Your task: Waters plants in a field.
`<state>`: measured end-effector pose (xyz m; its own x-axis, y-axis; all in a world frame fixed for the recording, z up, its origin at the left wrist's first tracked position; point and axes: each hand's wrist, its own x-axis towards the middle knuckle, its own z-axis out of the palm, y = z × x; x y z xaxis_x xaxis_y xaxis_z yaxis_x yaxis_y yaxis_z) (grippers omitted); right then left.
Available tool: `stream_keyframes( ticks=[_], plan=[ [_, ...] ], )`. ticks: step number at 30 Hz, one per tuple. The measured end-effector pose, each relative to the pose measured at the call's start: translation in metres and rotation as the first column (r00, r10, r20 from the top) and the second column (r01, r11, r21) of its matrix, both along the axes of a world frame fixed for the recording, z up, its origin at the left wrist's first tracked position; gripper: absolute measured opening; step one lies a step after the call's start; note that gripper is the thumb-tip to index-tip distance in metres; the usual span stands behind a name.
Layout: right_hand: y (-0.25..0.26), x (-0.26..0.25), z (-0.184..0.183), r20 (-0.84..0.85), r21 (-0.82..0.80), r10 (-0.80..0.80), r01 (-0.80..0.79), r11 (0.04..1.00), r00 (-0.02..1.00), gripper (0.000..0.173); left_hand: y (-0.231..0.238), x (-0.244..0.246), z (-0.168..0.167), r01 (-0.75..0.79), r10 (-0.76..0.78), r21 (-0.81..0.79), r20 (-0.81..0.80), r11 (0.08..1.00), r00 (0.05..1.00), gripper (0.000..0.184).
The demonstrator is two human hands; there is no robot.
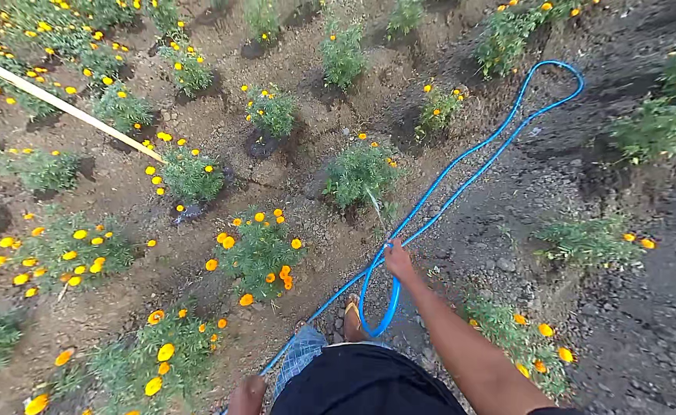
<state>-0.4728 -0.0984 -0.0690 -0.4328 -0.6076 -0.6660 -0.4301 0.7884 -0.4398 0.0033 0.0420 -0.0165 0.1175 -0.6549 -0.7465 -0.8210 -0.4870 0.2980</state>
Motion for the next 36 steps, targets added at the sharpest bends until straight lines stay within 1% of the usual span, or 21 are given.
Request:
stream_keyframes(
  ticks=[1, 3, 5, 7, 8, 9, 11, 12, 14, 16, 18, 21, 25, 27, 29, 31, 33, 36],
  plan=[
    [-0.001, 0.009, 0.004, 0.002, 0.0, -0.01, 0.01, 1.0, 1.0, 0.045, -0.023, -0.018, 0.0, 0.06, -0.062, -0.066, -0.03, 0.996, 0.998, 0.038],
    [-0.004, 0.029, 0.012, 0.005, -0.011, -0.024, 0.024, 1.0, 1.0, 0.045, -0.075, -0.067, 0.004, 0.204, -0.217, -0.101, -0.145, 0.974, 0.965, 0.039],
    [-0.008, 0.049, 0.023, 0.007, -0.024, -0.044, 0.044, 0.999, 0.999, 0.046, -0.114, -0.121, 0.007, 0.391, -0.398, -0.083, -0.28, 0.917, 0.874, 0.044],
    [-0.013, 0.067, 0.034, 0.012, -0.04, -0.077, 0.077, 0.996, 0.997, 0.045, -0.133, -0.169, -0.003, 0.518, -0.486, -0.06, -0.447, 0.854, 0.75, 0.051],
    [-0.014, 0.076, 0.039, 0.016, -0.047, -0.095, 0.096, 0.994, 0.995, 0.045, -0.133, -0.186, -0.011, 0.547, -0.479, -0.04, -0.539, 0.836, 0.693, 0.053],
    [-0.014, 0.084, 0.043, 0.02, -0.047, -0.111, 0.112, 0.993, 0.994, 0.045, -0.128, -0.2, -0.021, 0.554, -0.44, -0.016, -0.626, 0.832, 0.643, 0.053],
    [-0.016, 0.097, 0.049, 0.019, -0.039, -0.132, 0.132, 0.99, 0.991, 0.045, -0.111, -0.215, -0.038, 0.506, -0.315, 0.032, -0.748, 0.862, 0.584, 0.054],
    [-0.017, 0.103, 0.05, 0.015, -0.039, -0.138, 0.138, 0.99, 0.99, 0.045, -0.103, -0.215, -0.041, 0.469, -0.255, 0.054, -0.782, 0.881, 0.569, 0.055],
    [-0.017, 0.119, 0.053, 0.005, -0.044, -0.146, 0.146, 0.988, 0.989, 0.044, -0.097, -0.199, -0.043, 0.415, -0.169, 0.074, -0.838, 0.907, 0.52, 0.052],
    [-0.014, 0.145, 0.056, 0.003, -0.049, -0.163, 0.163, 0.985, 0.987, 0.045, -0.098, -0.17, -0.046, 0.434, -0.144, 0.104, -0.853, 0.895, 0.501, 0.047],
    [-0.012, 0.179, 0.056, -0.011, -0.066, -0.181, 0.18, 0.981, 0.983, 0.044, -0.103, -0.136, -0.04, 0.481, -0.2, 0.097, -0.825, 0.871, 0.529, 0.047],
    [-0.004, 0.236, 0.058, -0.003, -0.096, -0.245, 0.243, 0.965, 0.97, 0.045, -0.109, -0.078, -0.031, 0.57, -0.334, 0.059, -0.758, 0.82, 0.56, 0.054],
    [0.011, 0.302, 0.063, -0.04, -0.148, -0.329, 0.32, 0.936, 0.943, 0.045, -0.113, -0.01, -0.022, 0.657, -0.467, -0.004, -0.708, 0.754, 0.531, 0.056],
    [0.018, 0.329, 0.071, -0.057, -0.162, -0.349, 0.336, 0.928, 0.935, 0.044, -0.113, 0.014, -0.01, 0.705, -0.534, -0.025, -0.672, 0.709, 0.513, 0.06],
    [0.024, 0.353, 0.076, -0.047, -0.172, -0.371, 0.359, 0.918, 0.927, 0.044, -0.109, 0.037, 0.003, 0.729, -0.566, -0.017, -0.644, 0.684, 0.515, 0.062],
    [0.029, 0.375, 0.08, -0.023, -0.177, -0.391, 0.382, 0.907, 0.92, 0.043, -0.104, 0.06, 0.013, 0.729, -0.561, 0.015, -0.628, 0.684, 0.539, 0.063],
    [0.036, 0.394, 0.082, 0.009, -0.183, -0.402, 0.397, 0.9, 0.916, 0.043, -0.098, 0.079, 0.019, 0.699, -0.517, 0.069, -0.622, 0.712, 0.588, 0.063],
    [0.043, 0.413, 0.09, 0.052, -0.182, -0.405, 0.407, 0.895, 0.913, 0.04, -0.087, 0.098, 0.03, 0.605, -0.384, 0.171, -0.632, 0.778, 0.673, 0.058]
  ],
)
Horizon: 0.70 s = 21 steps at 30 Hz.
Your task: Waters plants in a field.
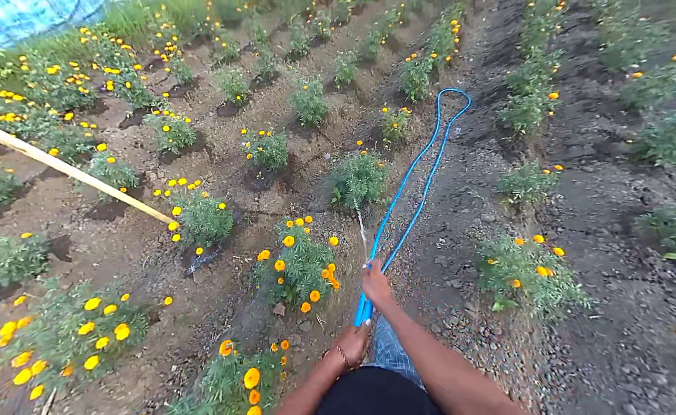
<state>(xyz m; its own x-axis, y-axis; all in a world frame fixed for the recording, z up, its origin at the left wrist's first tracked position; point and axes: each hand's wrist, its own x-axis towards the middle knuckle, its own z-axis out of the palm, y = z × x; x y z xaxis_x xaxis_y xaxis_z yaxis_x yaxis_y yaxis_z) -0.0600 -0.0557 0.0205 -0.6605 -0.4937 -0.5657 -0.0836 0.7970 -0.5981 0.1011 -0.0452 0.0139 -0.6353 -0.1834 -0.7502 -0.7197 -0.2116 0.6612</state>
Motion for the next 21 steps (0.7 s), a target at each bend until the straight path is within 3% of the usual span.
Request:
stream_keyframes(
  ticks=[4, 7, 15, 21],
  plan=[
    [-0.001, 0.005, 0.01, 0.026, 0.024, 0.04, -0.04, 0.999, 0.999, 0.041, 0.006, 0.003, 0.017, -0.16, 0.148, 0.115, 0.106, 0.98, 0.983, 0.053],
    [0.001, -0.007, 0.004, 0.025, 0.005, 0.038, -0.039, 0.999, 0.999, 0.042, 0.009, -0.013, 0.018, -0.171, 0.154, 0.096, 0.163, 0.981, 0.975, 0.053],
    [0.035, -0.046, 0.003, -0.018, 0.022, 0.13, -0.129, 0.991, 0.991, 0.042, 0.049, -0.054, 0.01, 0.036, -0.026, -0.092, 0.11, 0.995, 0.994, 0.064],
    [0.047, -0.049, 0.004, -0.052, 0.051, 0.14, -0.137, 0.989, 0.989, 0.041, 0.053, -0.057, 0.008, 0.143, -0.129, -0.134, 0.11, 0.981, 0.986, 0.068]
  ],
)
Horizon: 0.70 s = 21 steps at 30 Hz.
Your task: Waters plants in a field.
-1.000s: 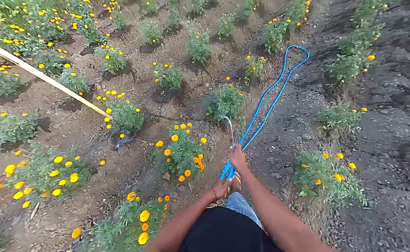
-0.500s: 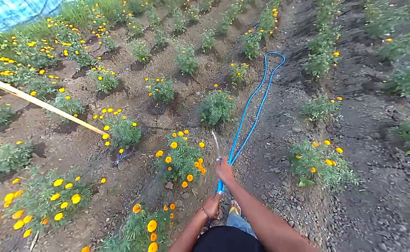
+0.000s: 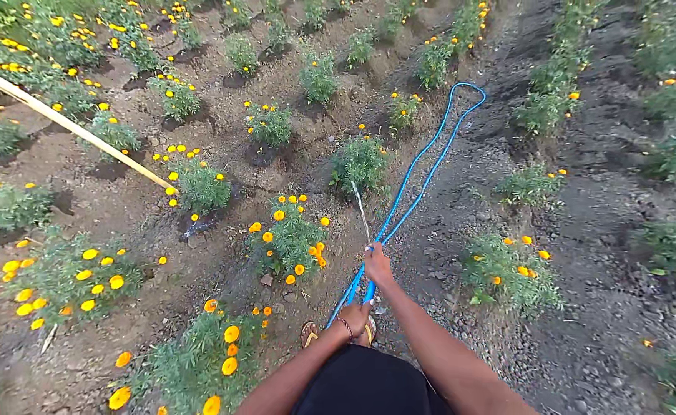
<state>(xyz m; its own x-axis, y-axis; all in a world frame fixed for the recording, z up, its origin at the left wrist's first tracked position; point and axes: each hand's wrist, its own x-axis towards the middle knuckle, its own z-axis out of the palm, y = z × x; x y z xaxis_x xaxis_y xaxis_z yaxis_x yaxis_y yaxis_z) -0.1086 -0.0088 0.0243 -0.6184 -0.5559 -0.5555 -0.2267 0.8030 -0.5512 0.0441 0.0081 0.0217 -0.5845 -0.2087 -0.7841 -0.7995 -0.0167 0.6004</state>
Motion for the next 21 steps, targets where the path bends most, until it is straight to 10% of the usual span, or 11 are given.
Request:
stream_keyframes(
  ticks=[21],
  plan=[
    [-0.021, 0.066, 0.0, -0.061, 0.049, -0.045, 0.049, 0.998, 0.997, 0.041, -0.033, 0.065, -0.004, 0.053, -0.05, 0.06, -0.049, 0.997, 0.998, 0.066]
  ],
)
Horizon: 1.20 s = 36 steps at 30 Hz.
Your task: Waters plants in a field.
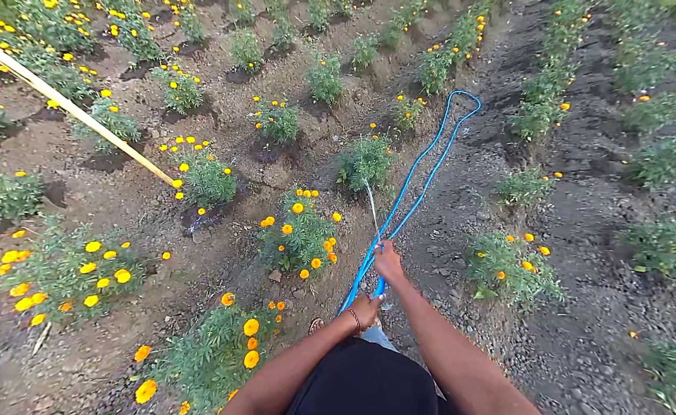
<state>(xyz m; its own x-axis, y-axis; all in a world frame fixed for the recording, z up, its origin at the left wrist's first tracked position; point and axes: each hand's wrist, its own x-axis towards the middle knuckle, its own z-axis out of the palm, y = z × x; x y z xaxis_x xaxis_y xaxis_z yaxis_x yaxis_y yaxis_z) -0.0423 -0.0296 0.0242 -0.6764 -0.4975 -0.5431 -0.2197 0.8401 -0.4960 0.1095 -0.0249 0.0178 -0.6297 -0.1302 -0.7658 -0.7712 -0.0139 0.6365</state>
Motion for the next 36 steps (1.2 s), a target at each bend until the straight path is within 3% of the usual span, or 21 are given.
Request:
stream_keyframes(
  ticks=[17, 26, 36],
  plan=[
    [0.005, 0.013, -0.003, 0.035, -0.017, 0.031, -0.03, 0.999, 0.999, 0.042, 0.013, 0.014, -0.003, -0.096, 0.096, 0.017, 0.019, 0.995, 0.995, 0.062],
    [0.015, 0.009, 0.0, 0.096, 0.036, 0.132, -0.136, 0.99, 0.987, 0.043, 0.034, 0.01, 0.003, -0.176, 0.174, 0.044, 0.06, 0.983, 0.983, 0.059],
    [0.03, 0.003, -0.001, 0.111, -0.039, 0.142, -0.138, 0.99, 0.984, 0.043, 0.054, 0.004, 0.005, -0.247, 0.246, 0.012, 0.075, 0.969, 0.966, 0.06]
  ],
)
